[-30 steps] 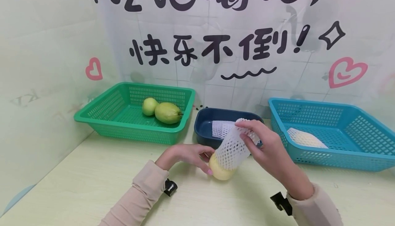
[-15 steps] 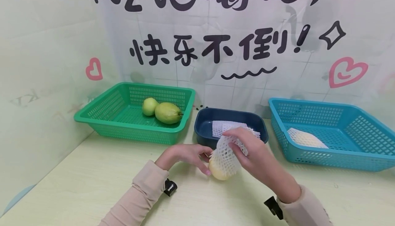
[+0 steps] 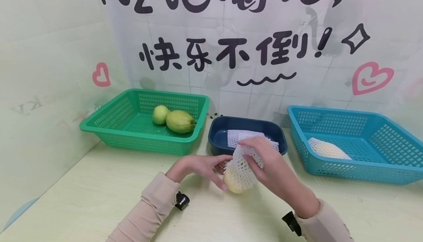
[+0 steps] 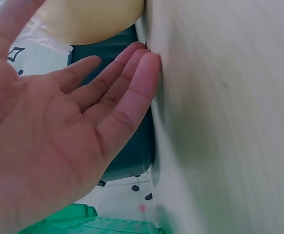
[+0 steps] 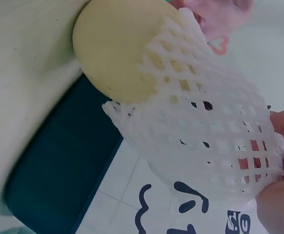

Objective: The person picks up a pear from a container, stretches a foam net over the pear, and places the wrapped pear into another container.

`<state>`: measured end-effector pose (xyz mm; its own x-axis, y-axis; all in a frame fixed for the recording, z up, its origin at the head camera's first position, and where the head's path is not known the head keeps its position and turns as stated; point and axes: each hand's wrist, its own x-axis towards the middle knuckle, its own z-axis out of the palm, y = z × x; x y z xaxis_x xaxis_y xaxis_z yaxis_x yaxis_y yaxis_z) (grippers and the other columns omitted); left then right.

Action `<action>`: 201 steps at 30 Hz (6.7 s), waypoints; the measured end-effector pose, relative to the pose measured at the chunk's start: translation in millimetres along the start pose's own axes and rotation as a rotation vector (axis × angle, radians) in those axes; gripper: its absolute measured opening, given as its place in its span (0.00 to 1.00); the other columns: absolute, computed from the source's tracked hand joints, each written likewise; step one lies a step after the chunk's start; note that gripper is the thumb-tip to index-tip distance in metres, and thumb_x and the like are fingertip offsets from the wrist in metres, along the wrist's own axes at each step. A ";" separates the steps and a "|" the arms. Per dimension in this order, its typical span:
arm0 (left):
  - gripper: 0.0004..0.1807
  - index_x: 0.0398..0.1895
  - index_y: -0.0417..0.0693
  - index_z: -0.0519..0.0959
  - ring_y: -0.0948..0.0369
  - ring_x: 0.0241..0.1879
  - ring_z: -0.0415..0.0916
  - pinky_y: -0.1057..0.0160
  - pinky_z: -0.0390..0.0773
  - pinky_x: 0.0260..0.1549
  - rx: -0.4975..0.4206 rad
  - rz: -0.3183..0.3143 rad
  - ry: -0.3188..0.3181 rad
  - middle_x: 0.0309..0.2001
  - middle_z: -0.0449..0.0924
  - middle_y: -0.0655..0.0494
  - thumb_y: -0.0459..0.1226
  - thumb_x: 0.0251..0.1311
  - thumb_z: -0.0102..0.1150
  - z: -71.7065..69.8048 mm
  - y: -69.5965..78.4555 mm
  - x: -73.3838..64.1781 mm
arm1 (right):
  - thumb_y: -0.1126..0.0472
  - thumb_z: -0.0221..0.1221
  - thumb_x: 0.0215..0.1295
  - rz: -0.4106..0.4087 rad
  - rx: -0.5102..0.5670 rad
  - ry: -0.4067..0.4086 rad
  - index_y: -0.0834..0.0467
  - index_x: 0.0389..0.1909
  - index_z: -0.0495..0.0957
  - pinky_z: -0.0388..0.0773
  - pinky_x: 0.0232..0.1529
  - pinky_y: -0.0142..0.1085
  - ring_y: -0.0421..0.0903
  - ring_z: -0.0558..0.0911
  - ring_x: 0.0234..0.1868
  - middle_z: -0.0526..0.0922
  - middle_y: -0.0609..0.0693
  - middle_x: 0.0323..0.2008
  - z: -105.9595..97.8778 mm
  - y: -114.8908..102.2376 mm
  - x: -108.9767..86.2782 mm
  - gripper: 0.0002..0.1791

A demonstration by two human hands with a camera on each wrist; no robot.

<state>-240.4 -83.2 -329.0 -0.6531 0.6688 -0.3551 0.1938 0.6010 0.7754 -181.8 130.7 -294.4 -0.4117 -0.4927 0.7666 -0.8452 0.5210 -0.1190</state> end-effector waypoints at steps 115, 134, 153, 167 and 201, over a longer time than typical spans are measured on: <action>0.38 0.62 0.46 0.63 0.65 0.46 0.68 0.64 0.69 0.52 0.079 0.158 0.010 0.49 0.70 0.59 0.36 0.46 0.70 7.3 -2.9 5.8 | 0.51 0.66 0.53 0.519 0.546 -0.779 0.57 0.61 0.63 0.67 0.59 0.37 0.46 0.69 0.55 0.70 0.50 0.58 13.0 34.4 -28.3 0.36; 0.39 0.65 0.54 0.55 0.62 0.53 0.66 0.63 0.68 0.54 0.061 0.059 0.018 0.55 0.66 0.59 0.43 0.53 0.66 8.2 2.2 2.8 | 0.47 0.64 0.54 0.632 0.272 -0.515 0.63 0.67 0.51 0.79 0.42 0.42 0.54 0.77 0.51 0.73 0.60 0.54 -32.2 14.1 -1.7 0.47; 0.36 0.59 0.49 0.64 0.61 0.47 0.65 0.66 0.68 0.48 0.219 0.064 0.057 0.45 0.67 0.59 0.44 0.48 0.68 8.7 2.0 6.0 | 0.55 0.67 0.53 0.621 0.475 -0.663 0.65 0.62 0.58 0.76 0.41 0.31 0.46 0.76 0.46 0.75 0.57 0.52 5.1 23.2 -17.4 0.40; 0.40 0.61 0.48 0.63 0.63 0.49 0.62 0.65 0.66 0.51 0.302 0.030 0.079 0.48 0.64 0.58 0.46 0.45 0.71 12.2 7.2 0.7 | 0.55 0.69 0.50 0.573 0.488 -0.677 0.63 0.66 0.47 0.71 0.53 0.41 0.48 0.71 0.52 0.67 0.56 0.56 16.1 21.7 -22.4 0.50; 0.30 0.49 0.47 0.69 0.65 0.41 0.69 0.67 0.71 0.46 0.345 0.067 0.141 0.43 0.74 0.58 0.47 0.44 0.71 13.5 9.7 2.7 | 0.48 0.69 0.49 0.688 0.387 -0.824 0.72 0.60 0.53 0.67 0.56 0.49 0.51 0.71 0.52 0.69 0.63 0.54 13.1 27.9 -27.0 0.49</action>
<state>-230.4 -69.7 -329.4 -0.7207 0.6589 -0.2156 0.4587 0.6864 0.5644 -198.7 149.4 -326.7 -0.8062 -0.5675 -0.1673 -0.3429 0.6786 -0.6495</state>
